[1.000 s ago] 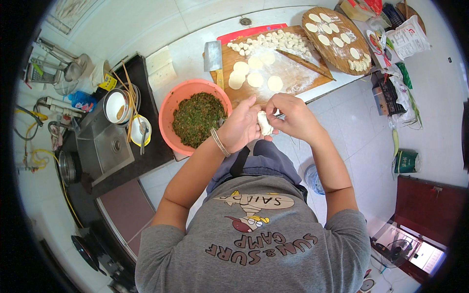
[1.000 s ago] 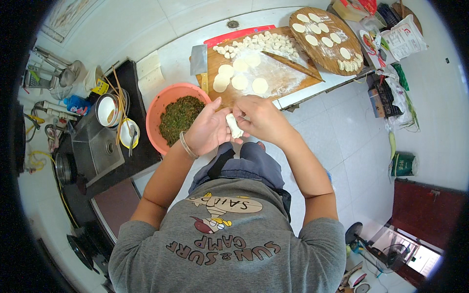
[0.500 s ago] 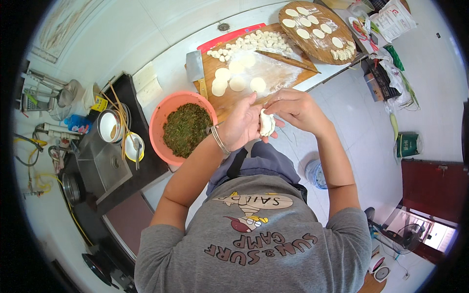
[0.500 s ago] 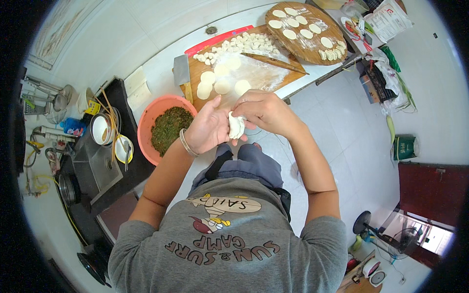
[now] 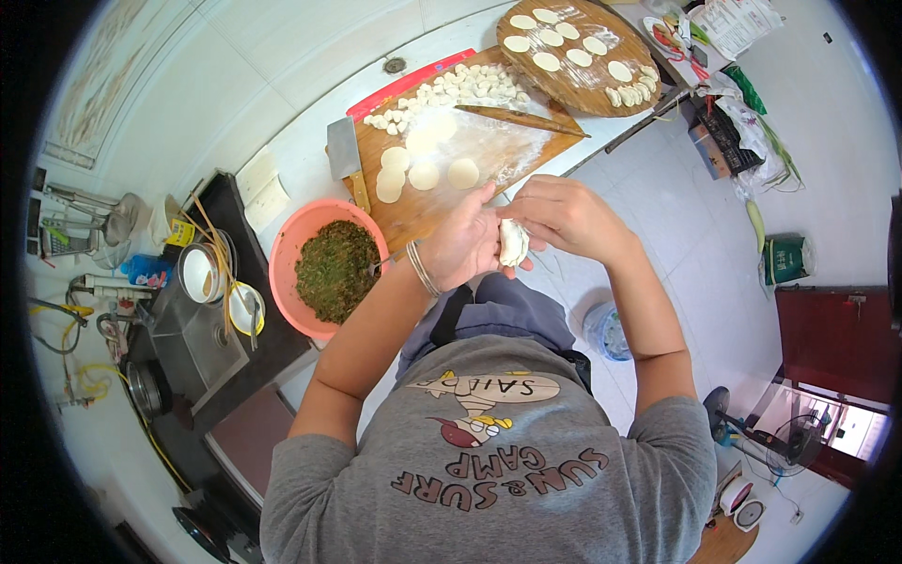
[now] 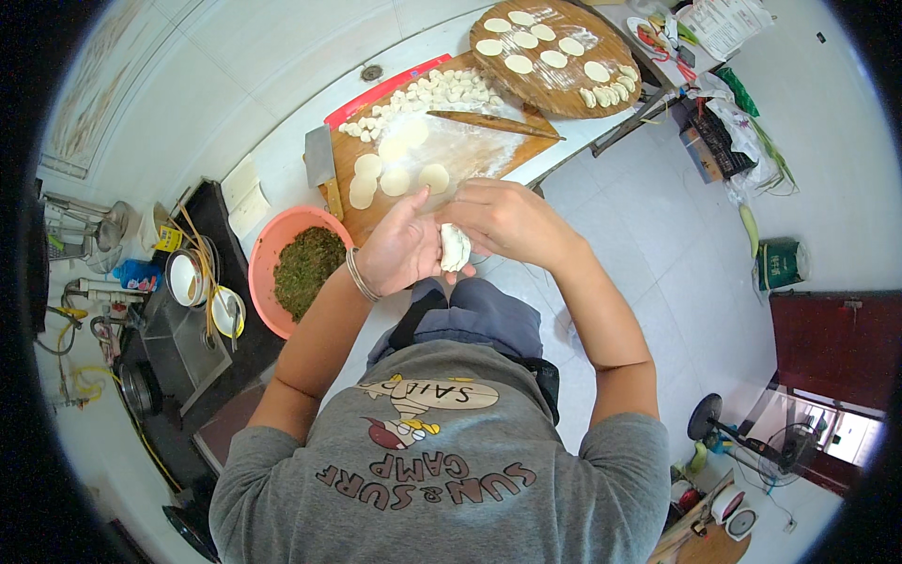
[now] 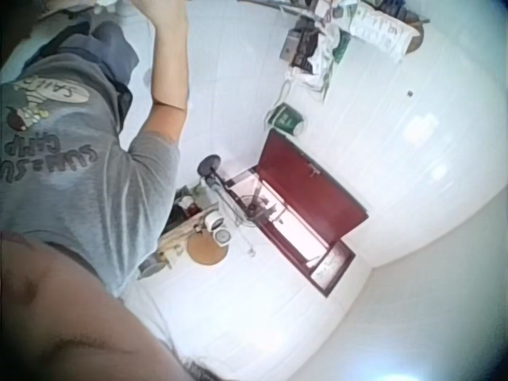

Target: The person fills round dough wrappers with a green vegetable mixture using a spoon, then folds and pleats the edges to seal them into dumplings. The finished dumplings are placed on a wooden board next to the workspace.

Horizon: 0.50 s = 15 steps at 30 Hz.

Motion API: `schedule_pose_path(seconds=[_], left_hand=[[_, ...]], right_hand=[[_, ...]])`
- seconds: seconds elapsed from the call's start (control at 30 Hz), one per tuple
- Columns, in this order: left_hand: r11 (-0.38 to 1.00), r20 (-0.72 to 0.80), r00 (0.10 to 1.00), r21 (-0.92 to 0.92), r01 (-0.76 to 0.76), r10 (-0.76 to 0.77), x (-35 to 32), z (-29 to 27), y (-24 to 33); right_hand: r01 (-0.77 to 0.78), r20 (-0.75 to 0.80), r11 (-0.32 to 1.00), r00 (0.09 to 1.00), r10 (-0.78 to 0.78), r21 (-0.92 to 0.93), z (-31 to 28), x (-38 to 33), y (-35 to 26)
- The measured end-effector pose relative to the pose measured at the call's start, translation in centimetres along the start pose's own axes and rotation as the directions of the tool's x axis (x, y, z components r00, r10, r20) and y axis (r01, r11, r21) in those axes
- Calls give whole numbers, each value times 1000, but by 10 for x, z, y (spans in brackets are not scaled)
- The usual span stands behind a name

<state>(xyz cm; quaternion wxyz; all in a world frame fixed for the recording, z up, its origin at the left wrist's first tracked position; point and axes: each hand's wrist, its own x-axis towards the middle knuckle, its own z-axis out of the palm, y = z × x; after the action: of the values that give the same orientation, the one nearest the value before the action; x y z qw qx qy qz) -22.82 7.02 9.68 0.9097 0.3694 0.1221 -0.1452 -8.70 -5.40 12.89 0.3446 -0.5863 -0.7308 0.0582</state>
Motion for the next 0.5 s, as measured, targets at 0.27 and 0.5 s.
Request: schedule_pose_path(seconds=[0.27, 0.5], left_hand=[[1000, 97, 995, -9, 5, -4, 34, 1, 2], [931, -33, 978, -301, -206, 205, 83, 13, 6]], right_hand=[[79, 90, 983, 994, -65, -165, -27, -11, 20], [-567, -150, 818, 804, 575, 94, -48, -29, 47]])
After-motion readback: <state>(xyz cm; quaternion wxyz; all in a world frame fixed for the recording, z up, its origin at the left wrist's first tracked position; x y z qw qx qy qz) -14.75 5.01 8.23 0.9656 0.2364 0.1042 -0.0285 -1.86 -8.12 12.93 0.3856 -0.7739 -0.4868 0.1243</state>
